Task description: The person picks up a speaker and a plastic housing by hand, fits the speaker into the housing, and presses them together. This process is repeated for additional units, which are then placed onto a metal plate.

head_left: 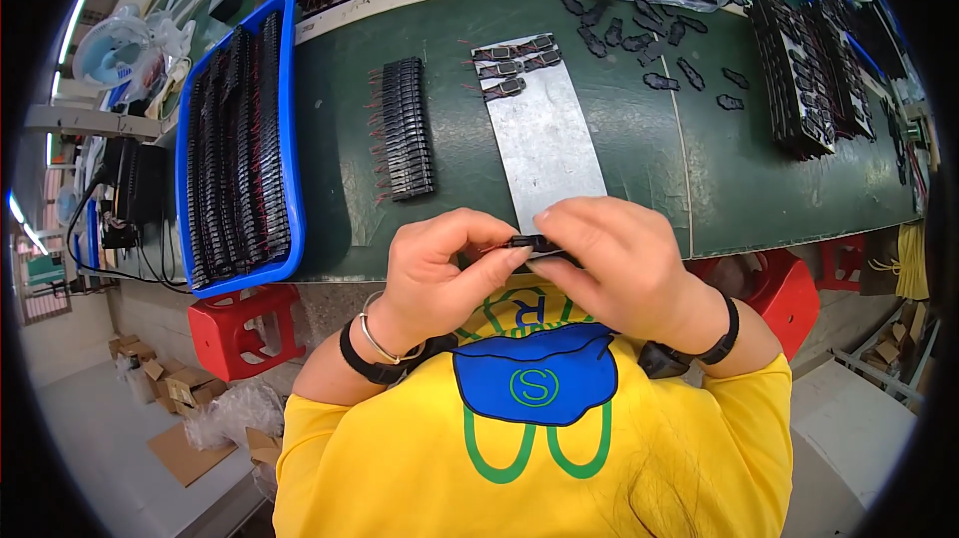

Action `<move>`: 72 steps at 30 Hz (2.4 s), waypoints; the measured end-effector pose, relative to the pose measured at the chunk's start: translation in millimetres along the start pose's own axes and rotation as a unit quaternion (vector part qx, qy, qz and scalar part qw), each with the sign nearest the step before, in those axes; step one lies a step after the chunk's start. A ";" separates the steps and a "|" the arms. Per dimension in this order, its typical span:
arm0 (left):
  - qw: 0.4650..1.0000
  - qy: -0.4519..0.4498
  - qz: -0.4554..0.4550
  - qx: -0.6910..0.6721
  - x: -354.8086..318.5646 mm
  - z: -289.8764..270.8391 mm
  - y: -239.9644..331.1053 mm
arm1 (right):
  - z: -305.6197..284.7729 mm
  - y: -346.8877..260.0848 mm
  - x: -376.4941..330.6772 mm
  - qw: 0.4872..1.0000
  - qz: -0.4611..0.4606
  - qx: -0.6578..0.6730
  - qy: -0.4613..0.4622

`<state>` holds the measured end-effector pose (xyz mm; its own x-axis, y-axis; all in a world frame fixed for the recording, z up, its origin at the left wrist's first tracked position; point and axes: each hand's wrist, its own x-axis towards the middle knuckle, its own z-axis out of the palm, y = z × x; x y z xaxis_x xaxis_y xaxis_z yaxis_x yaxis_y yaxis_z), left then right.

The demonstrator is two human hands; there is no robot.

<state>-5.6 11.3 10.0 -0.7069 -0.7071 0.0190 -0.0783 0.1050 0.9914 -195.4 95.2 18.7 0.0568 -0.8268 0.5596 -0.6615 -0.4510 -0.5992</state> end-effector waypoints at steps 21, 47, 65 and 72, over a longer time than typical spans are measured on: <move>0.960 -0.063 0.243 0.123 12.5 -9.9 2.7 | 3.3 14.2 -8.6 0.989 -0.061 0.128 0.028; 0.946 -0.007 0.298 0.125 4.8 -4.6 -17.2 | 5.4 12.3 -10.1 0.981 0.050 0.184 -0.022; 0.901 -0.025 0.324 0.286 0.7 -20.3 1.5 | 15.3 9.7 -6.8 0.996 -0.071 0.048 -0.033; 0.911 0.019 0.293 0.290 -9.4 -34.6 -9.6 | 23.5 11.2 4.7 0.995 -0.035 0.071 -0.056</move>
<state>26.1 -7.3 4.8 -0.7222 -0.4339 0.5386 -0.0618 0.8161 0.5746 -185.0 78.4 1.1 0.1873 -0.8200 0.5409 -0.5402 -0.5459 -0.6404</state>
